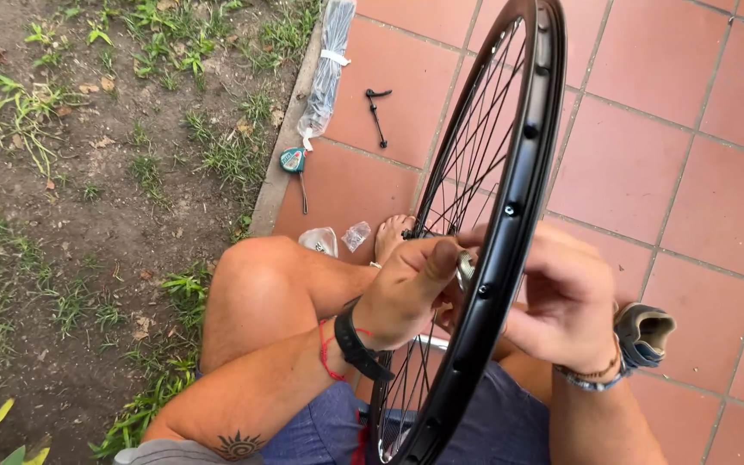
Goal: The person is sitting on a tiled floor, working on a bicycle wheel. They use a small metal tool to tighten the spokes of the wheel, rotating the wheel to access different sections.
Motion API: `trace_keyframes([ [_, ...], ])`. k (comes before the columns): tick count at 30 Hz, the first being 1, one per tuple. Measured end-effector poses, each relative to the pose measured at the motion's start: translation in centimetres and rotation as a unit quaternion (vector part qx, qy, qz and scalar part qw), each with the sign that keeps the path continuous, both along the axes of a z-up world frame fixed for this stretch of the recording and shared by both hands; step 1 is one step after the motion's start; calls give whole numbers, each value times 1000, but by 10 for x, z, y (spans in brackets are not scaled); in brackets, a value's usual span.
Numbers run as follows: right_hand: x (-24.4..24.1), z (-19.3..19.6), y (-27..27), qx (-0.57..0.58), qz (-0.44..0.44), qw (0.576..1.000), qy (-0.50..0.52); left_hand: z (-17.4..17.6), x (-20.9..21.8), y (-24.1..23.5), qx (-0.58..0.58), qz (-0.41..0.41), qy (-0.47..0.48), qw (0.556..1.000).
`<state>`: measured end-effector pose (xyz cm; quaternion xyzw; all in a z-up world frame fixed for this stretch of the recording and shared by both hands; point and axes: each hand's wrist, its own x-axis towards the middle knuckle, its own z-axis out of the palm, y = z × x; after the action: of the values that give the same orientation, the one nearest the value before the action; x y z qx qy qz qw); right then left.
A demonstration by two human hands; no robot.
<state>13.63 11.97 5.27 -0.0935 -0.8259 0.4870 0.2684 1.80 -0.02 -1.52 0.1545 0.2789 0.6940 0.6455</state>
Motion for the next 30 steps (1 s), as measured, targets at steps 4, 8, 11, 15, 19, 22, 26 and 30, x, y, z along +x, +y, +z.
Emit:
trace_keyframes([
  [4,1,-16,-1,-47,33,998,30,17,-12,4,-72,24,35,996],
  [8,-9,-14,-15,-53,-29,997,45,24,-15,4,-44,58,60,996],
  [11,-21,-2,-22,52,-82,994,42,10,-8,-1,-19,76,13,997],
  [15,-18,-5,-16,25,-127,986,107,-5,1,-7,120,59,-71,989],
  [19,-4,11,3,42,-50,994,88,-16,5,-3,78,60,-64,993],
  [22,2,12,4,13,65,997,29,6,-2,1,16,75,-14,997],
  [26,-5,11,-11,33,3,999,8,25,-8,-4,-34,68,53,996],
  [30,-7,11,-7,65,-22,997,-17,37,-9,-6,-49,54,178,981],
])
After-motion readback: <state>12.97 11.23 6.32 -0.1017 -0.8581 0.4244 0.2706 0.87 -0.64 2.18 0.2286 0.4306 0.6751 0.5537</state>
